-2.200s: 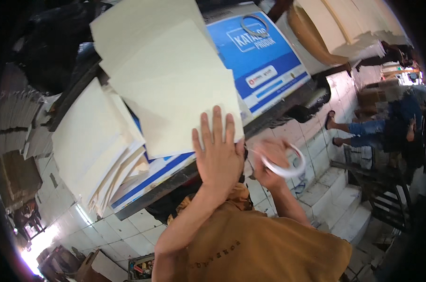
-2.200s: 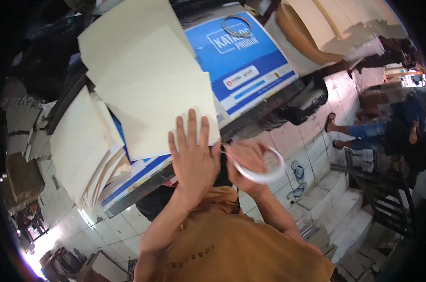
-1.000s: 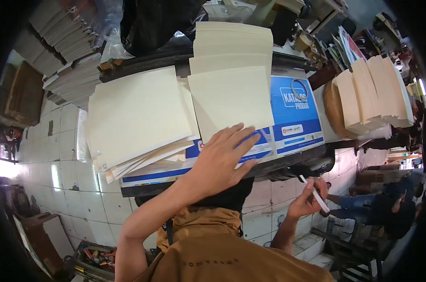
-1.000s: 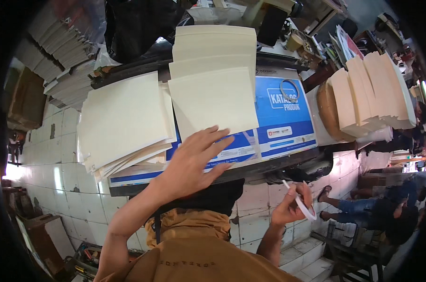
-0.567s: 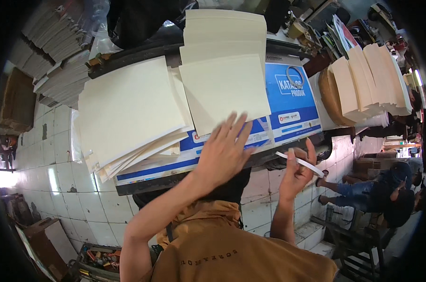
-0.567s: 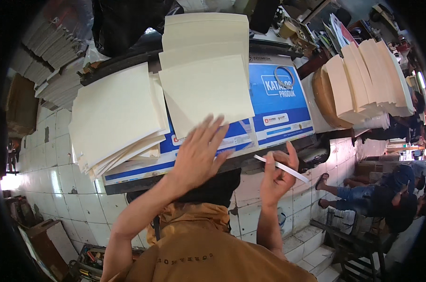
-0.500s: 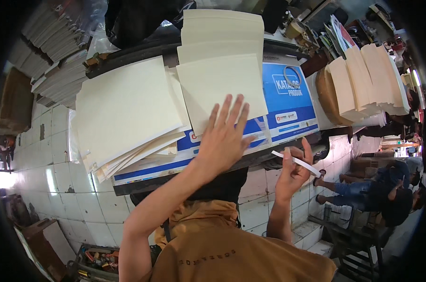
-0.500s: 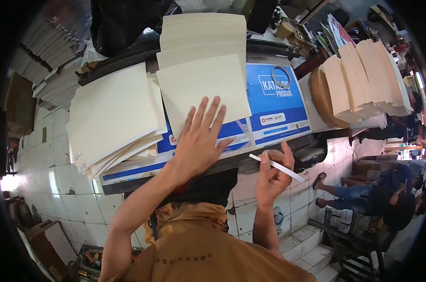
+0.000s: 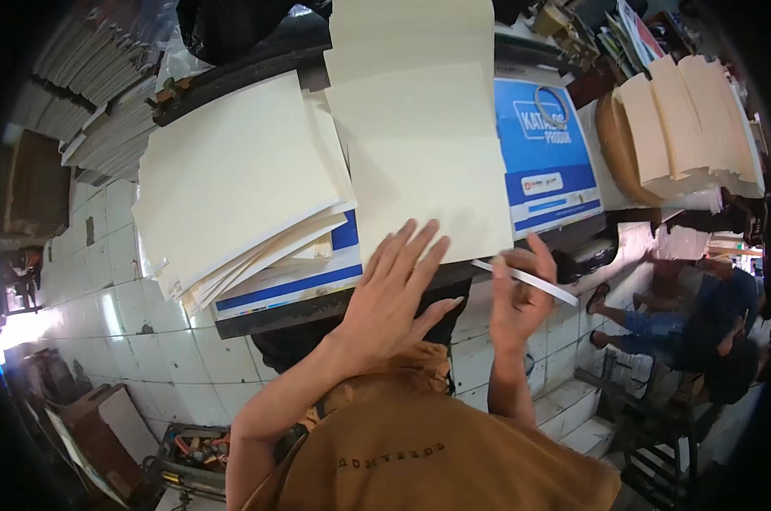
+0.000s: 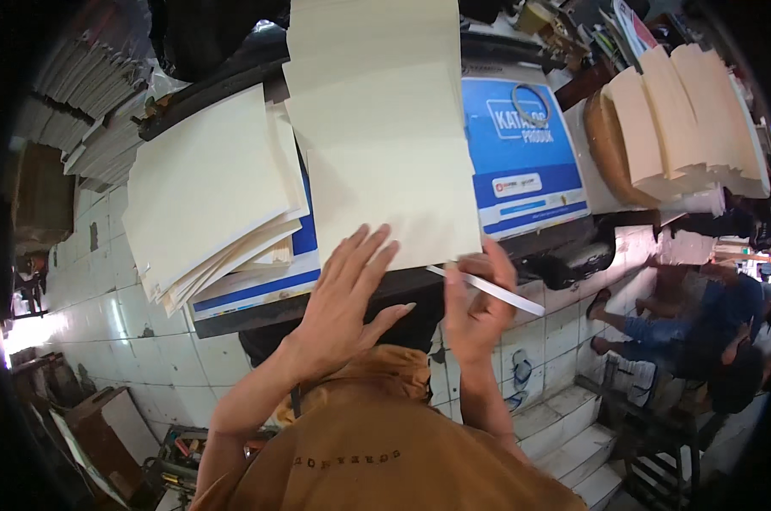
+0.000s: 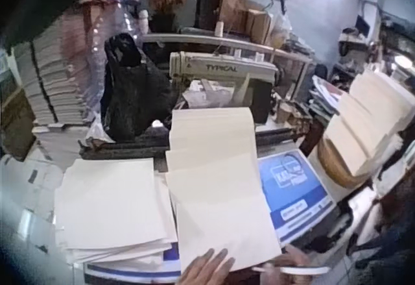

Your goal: The person applies adhesive tape along the edge of paper sheets by hand and stacks the taped sheets.

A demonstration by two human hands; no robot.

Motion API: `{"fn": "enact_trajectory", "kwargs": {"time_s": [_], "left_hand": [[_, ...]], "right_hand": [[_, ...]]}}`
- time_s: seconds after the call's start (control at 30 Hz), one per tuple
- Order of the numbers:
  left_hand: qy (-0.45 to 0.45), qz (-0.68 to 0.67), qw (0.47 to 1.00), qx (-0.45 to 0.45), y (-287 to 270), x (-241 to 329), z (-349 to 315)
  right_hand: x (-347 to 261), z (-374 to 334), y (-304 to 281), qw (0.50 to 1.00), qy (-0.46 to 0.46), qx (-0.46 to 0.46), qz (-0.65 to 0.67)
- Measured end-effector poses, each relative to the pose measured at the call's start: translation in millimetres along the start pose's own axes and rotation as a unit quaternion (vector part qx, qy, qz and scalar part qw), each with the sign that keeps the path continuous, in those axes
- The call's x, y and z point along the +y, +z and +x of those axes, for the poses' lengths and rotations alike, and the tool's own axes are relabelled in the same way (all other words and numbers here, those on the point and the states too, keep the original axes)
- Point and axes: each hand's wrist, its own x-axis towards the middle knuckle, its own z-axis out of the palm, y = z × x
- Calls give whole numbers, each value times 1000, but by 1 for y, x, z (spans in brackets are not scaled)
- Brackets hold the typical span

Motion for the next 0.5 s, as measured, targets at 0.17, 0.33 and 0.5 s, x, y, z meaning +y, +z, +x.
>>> {"fn": "enact_trajectory", "kwargs": {"time_s": [0.17,0.33,0.5], "left_hand": [[-132,12,988,75,-1,3,-59],[-145,18,985,95,1,-3,-80],[-136,-19,983,118,5,-8,-84]], "right_hand": [[-20,-6,49,989,-37,-116,-81],[-31,-16,77,979,-38,-170,-102],[-36,-26,82,976,-27,-191,-105]]}}
